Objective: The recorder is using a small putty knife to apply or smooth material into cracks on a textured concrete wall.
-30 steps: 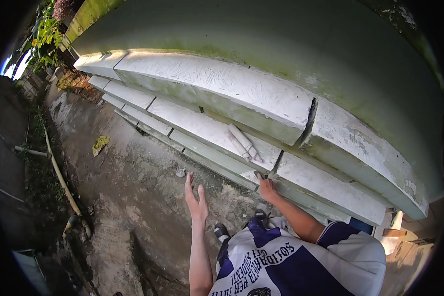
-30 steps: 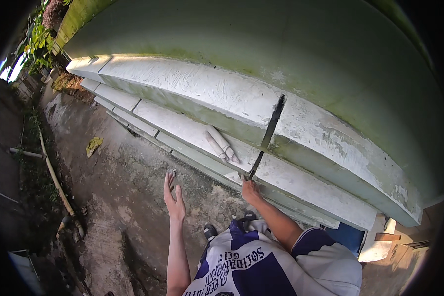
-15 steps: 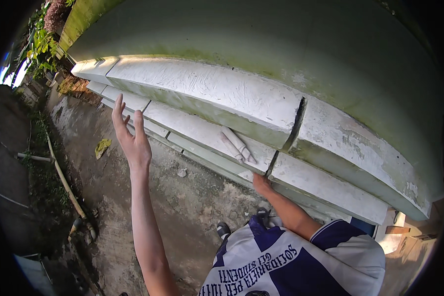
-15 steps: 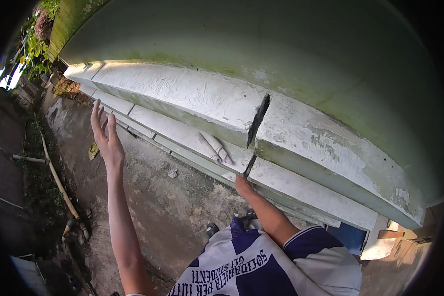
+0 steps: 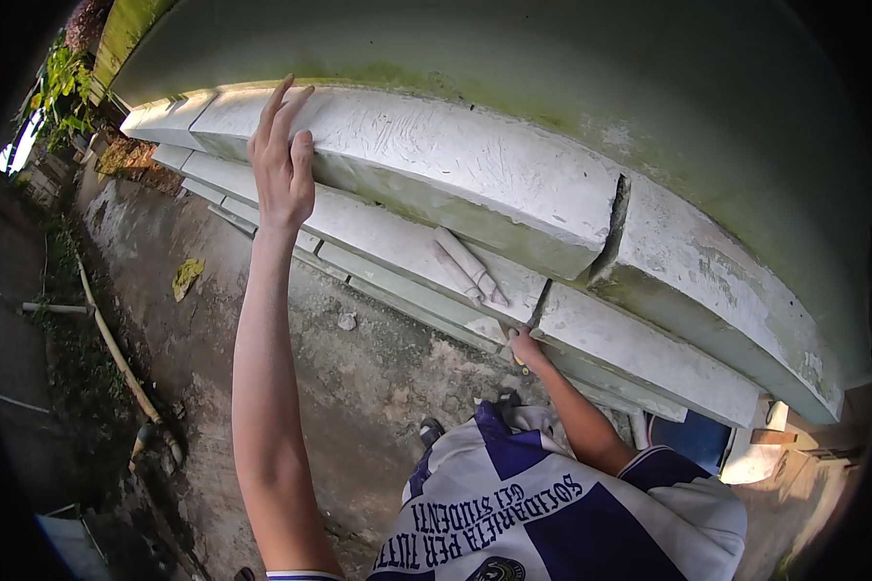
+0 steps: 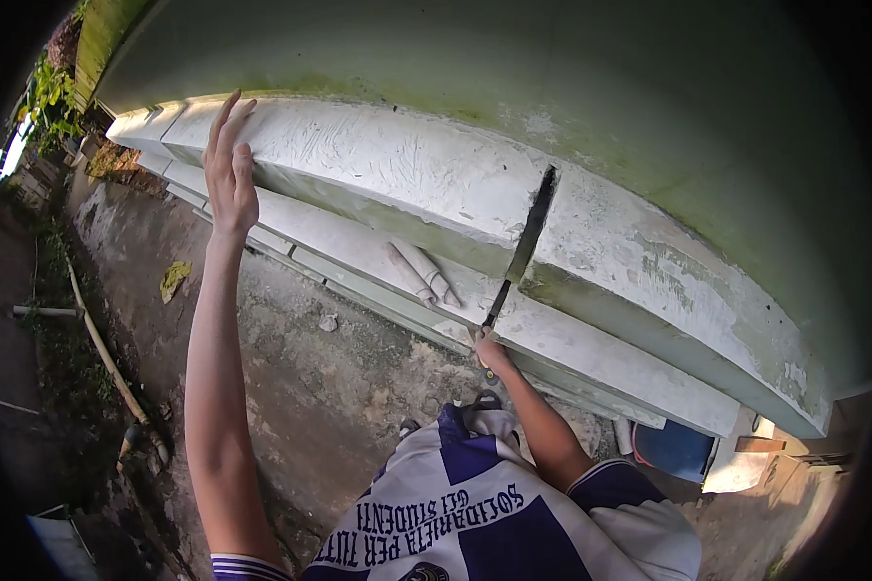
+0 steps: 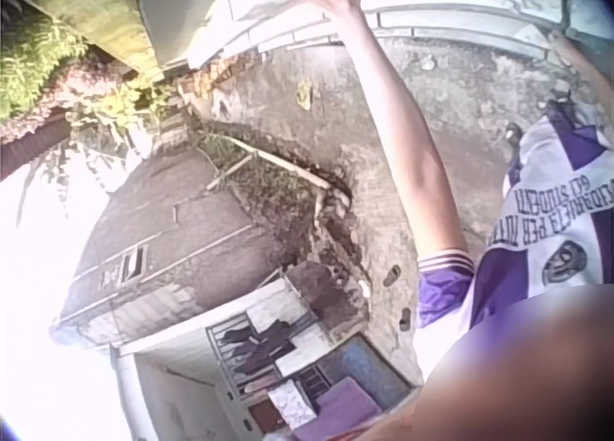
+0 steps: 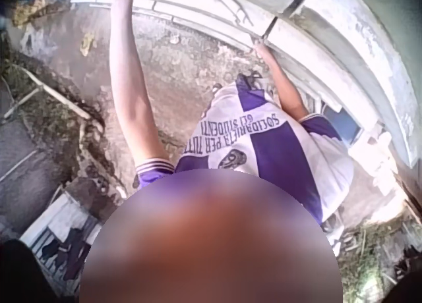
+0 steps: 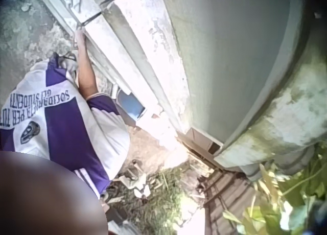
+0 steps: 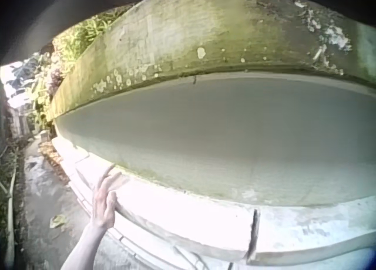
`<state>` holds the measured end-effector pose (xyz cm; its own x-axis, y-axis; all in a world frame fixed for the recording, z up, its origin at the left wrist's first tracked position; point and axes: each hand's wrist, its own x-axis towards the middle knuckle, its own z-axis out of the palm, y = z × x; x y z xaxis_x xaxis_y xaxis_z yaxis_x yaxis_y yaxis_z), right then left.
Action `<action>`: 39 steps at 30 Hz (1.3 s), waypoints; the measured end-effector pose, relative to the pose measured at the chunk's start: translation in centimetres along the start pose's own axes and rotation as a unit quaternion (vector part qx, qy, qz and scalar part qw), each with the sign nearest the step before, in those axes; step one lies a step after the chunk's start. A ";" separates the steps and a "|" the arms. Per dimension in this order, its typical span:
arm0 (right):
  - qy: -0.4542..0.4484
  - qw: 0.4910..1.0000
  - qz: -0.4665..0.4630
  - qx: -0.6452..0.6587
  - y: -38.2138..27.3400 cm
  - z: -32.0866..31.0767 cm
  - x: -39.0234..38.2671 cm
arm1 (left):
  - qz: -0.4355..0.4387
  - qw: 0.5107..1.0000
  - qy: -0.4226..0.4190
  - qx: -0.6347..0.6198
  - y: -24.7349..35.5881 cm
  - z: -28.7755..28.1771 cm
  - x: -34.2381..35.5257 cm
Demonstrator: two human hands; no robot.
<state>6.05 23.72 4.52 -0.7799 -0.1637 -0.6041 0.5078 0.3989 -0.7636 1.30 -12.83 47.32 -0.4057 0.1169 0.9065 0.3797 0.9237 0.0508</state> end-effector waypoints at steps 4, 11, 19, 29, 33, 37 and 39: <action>-0.067 0.993 0.041 0.093 0.7 -0.5 0.8 | 0.033 0.994 0.088 -0.050 -1.3 2.1 0.5; -0.100 0.985 0.054 0.130 -0.9 0.3 2.2 | 0.023 0.987 0.153 -0.038 -2.6 3.4 0.5; -0.109 0.972 0.153 0.142 0.4 0.2 4.4 | 0.037 0.983 0.172 -0.049 -2.3 3.6 0.6; -0.008 0.991 0.106 -0.085 -2.4 2.2 2.7 | -0.002 0.991 0.135 -0.017 -2.2 2.6 -0.4; -0.036 0.986 0.066 0.147 0.9 1.4 5.7 | 0.024 0.982 0.181 -0.048 -2.3 3.7 0.6; -0.098 0.954 0.043 0.280 0.2 2.6 5.5 | 0.040 0.980 0.184 -0.058 -2.6 3.8 0.5; 0.034 0.989 0.129 0.068 -1.7 3.9 3.6 | 0.038 0.980 0.188 -0.049 -3.2 3.2 0.0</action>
<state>3.76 18.97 2.77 -0.6380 -0.0086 -0.7700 0.7344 0.2940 -0.6118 -2.52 -14.60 45.81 -0.0444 0.0236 0.9987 0.4816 0.8764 0.0007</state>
